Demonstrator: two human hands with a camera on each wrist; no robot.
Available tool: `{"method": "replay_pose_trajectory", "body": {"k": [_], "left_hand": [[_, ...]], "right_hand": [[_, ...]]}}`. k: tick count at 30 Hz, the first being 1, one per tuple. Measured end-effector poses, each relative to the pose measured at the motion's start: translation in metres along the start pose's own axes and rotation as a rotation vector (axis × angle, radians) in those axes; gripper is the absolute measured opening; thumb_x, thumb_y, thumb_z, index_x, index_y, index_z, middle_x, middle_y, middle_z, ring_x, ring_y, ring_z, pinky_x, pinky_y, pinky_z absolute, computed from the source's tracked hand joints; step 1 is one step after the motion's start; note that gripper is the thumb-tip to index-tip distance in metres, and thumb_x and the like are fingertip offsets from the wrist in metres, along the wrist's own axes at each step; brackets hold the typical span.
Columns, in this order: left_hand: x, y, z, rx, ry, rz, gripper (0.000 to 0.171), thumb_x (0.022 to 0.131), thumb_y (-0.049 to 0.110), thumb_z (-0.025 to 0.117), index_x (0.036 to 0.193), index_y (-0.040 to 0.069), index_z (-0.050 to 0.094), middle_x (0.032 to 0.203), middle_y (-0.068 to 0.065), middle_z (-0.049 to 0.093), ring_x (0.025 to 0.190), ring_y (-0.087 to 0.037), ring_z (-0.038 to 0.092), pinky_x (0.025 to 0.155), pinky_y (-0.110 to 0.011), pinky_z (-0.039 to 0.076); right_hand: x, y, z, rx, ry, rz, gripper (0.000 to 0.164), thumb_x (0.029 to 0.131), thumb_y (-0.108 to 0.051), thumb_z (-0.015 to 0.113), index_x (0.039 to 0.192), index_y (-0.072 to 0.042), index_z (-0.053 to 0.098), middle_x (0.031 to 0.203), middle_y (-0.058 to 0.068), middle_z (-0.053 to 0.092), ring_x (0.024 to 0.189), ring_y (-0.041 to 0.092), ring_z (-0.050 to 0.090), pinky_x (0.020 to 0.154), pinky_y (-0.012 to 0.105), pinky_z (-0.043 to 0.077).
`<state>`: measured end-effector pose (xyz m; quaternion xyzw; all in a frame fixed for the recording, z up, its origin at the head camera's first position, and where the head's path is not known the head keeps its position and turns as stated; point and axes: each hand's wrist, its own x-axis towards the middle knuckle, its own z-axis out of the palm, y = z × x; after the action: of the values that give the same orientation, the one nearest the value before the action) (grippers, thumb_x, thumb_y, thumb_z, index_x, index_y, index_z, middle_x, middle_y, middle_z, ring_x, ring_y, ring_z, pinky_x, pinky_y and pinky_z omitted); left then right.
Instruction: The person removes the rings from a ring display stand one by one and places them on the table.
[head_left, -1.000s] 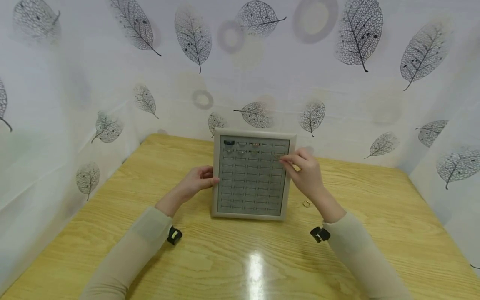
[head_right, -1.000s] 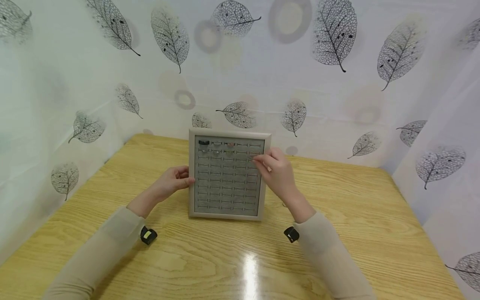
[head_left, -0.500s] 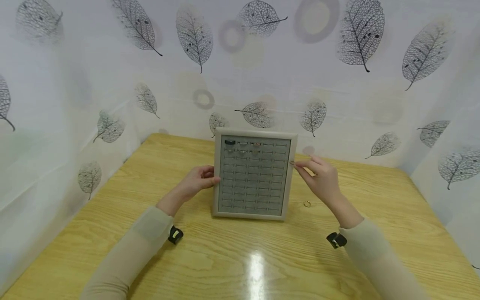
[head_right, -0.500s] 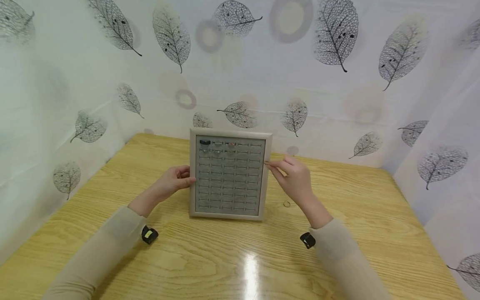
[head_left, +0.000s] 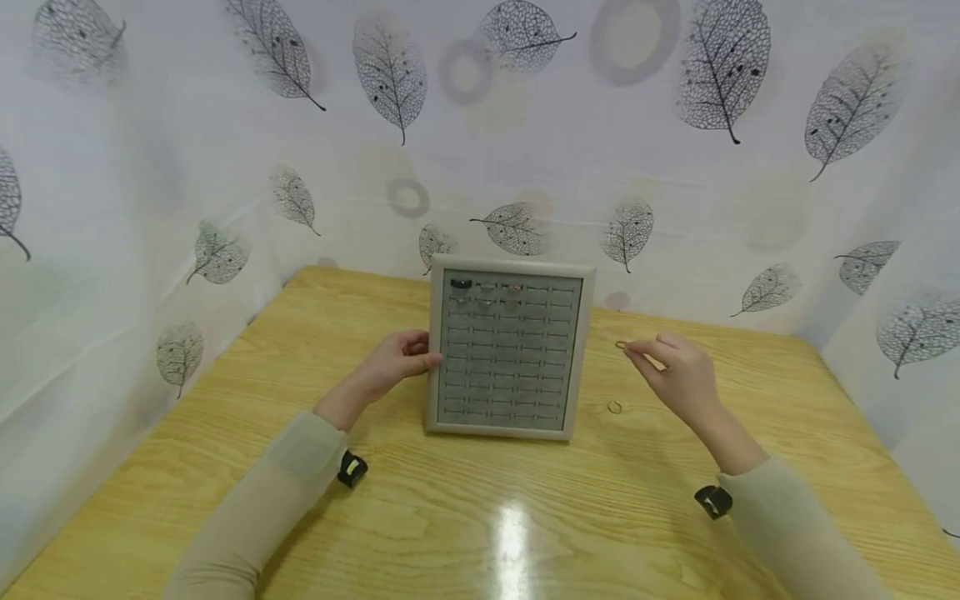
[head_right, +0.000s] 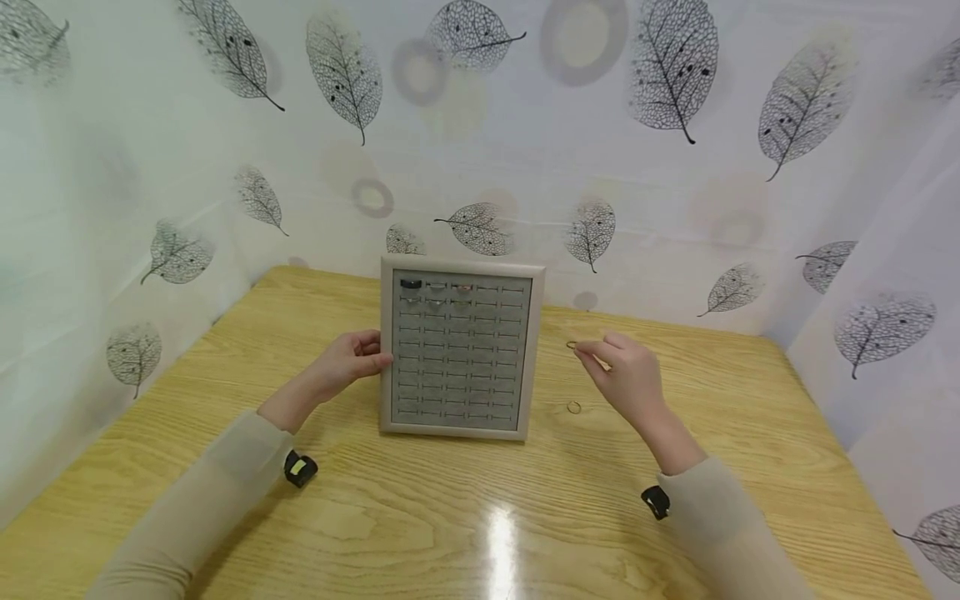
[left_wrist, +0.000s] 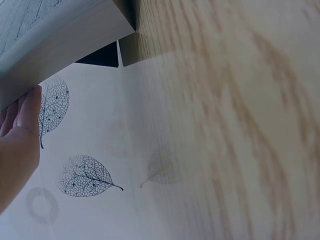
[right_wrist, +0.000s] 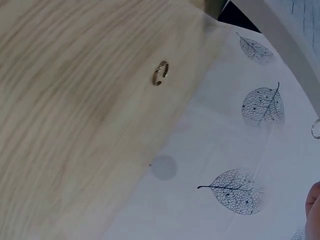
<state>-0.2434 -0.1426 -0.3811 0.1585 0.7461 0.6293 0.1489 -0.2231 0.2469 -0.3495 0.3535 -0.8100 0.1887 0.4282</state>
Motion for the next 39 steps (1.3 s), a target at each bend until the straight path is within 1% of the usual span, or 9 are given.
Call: {"method": "replay_pose_trajectory", "body": {"k": [2, 6, 16, 17, 19, 23, 24, 34, 39], "left_hand": [[0.000, 0.000, 0.000, 0.001, -0.001, -0.004, 0.053, 0.086, 0.017, 0.059, 0.127, -0.008, 0.038, 0.119, -0.022, 0.050, 0.107, -0.027, 0.049, 0.088, -0.034, 0.043], [0.002, 0.000, 0.000, -0.002, -0.004, -0.010, 0.052, 0.086, 0.016, 0.058, 0.128, -0.006, 0.037, 0.119, -0.021, 0.050, 0.107, -0.026, 0.049, 0.089, -0.034, 0.042], [0.002, 0.001, -0.001, -0.022, -0.003, -0.008, 0.050, 0.087, 0.013, 0.058, 0.128, -0.007, 0.037, 0.118, -0.022, 0.050, 0.106, -0.027, 0.050, 0.088, -0.035, 0.043], [0.002, 0.001, -0.001, -0.022, -0.002, -0.009, 0.051, 0.086, 0.014, 0.058, 0.128, -0.007, 0.038, 0.118, -0.022, 0.051, 0.105, -0.026, 0.051, 0.088, -0.034, 0.043], [0.001, 0.001, -0.002, -0.016, -0.004, -0.004, 0.051, 0.086, 0.016, 0.059, 0.127, -0.006, 0.039, 0.117, -0.021, 0.051, 0.105, -0.025, 0.051, 0.088, -0.034, 0.043], [0.002, -0.001, -0.002, -0.019, -0.011, 0.001, 0.050, 0.086, 0.015, 0.059, 0.127, -0.006, 0.039, 0.117, -0.021, 0.051, 0.104, -0.025, 0.051, 0.088, -0.034, 0.043], [0.002, -0.001, -0.002, -0.021, -0.012, 0.001, 0.050, 0.087, 0.014, 0.058, 0.127, -0.007, 0.038, 0.117, -0.022, 0.051, 0.104, -0.025, 0.051, 0.088, -0.035, 0.043], [-0.008, 0.016, 0.003, -0.008, -0.021, 0.004, 0.044, 0.089, 0.006, 0.053, 0.126, -0.012, 0.036, 0.117, -0.026, 0.050, 0.104, -0.028, 0.050, 0.088, -0.036, 0.042], [-0.004, 0.007, 0.000, -0.017, -0.027, 0.023, 0.047, 0.088, 0.012, 0.055, 0.125, -0.010, 0.038, 0.115, -0.023, 0.052, 0.102, -0.025, 0.052, 0.087, -0.035, 0.043]], "right_hand": [[-0.006, 0.004, -0.003, -0.022, -0.020, 0.003, 0.009, 0.074, -0.011, 0.068, 0.071, -0.004, 0.070, 0.052, -0.001, 0.043, 0.042, 0.008, 0.030, 0.035, 0.023, 0.022], [-0.019, 0.010, -0.007, -0.074, -0.082, 0.013, 0.045, 0.090, -0.038, 0.047, 0.070, -0.005, 0.069, 0.052, -0.003, 0.044, 0.042, 0.008, 0.034, 0.035, 0.022, 0.025], [-0.043, 0.023, -0.012, -0.115, -0.226, 0.030, 0.062, 0.091, -0.049, 0.030, 0.069, -0.007, 0.069, 0.053, -0.003, 0.050, 0.039, 0.004, 0.033, 0.033, 0.019, 0.024], [-0.045, 0.024, -0.012, -0.119, -0.250, 0.037, 0.061, 0.090, -0.049, 0.030, 0.069, -0.007, 0.069, 0.054, -0.003, 0.051, 0.039, 0.005, 0.034, 0.033, 0.019, 0.024], [-0.048, 0.025, -0.013, -0.132, -0.303, 0.055, 0.045, 0.089, -0.042, 0.047, 0.070, -0.007, 0.069, 0.055, -0.003, 0.052, 0.039, 0.005, 0.035, 0.033, 0.019, 0.025], [-0.054, 0.026, -0.012, -0.152, -0.437, 0.107, 0.008, 0.070, -0.016, 0.074, 0.072, -0.009, 0.069, 0.056, -0.006, 0.050, 0.041, 0.003, 0.035, 0.035, 0.019, 0.027], [-0.056, 0.026, -0.011, -0.153, -0.467, 0.119, 0.009, 0.065, -0.009, 0.076, 0.072, -0.009, 0.069, 0.057, -0.006, 0.051, 0.042, 0.004, 0.037, 0.035, 0.020, 0.028], [-0.066, 0.026, -0.005, -0.164, -0.698, 0.196, 0.006, 0.069, -0.009, 0.073, 0.073, -0.010, 0.069, 0.064, -0.004, 0.054, 0.047, 0.007, 0.047, 0.038, 0.021, 0.036], [-0.067, 0.025, -0.005, -0.175, -0.745, 0.206, 0.006, 0.069, -0.009, 0.073, 0.072, -0.010, 0.068, 0.065, -0.004, 0.054, 0.050, 0.012, 0.052, 0.041, 0.025, 0.041]]}}
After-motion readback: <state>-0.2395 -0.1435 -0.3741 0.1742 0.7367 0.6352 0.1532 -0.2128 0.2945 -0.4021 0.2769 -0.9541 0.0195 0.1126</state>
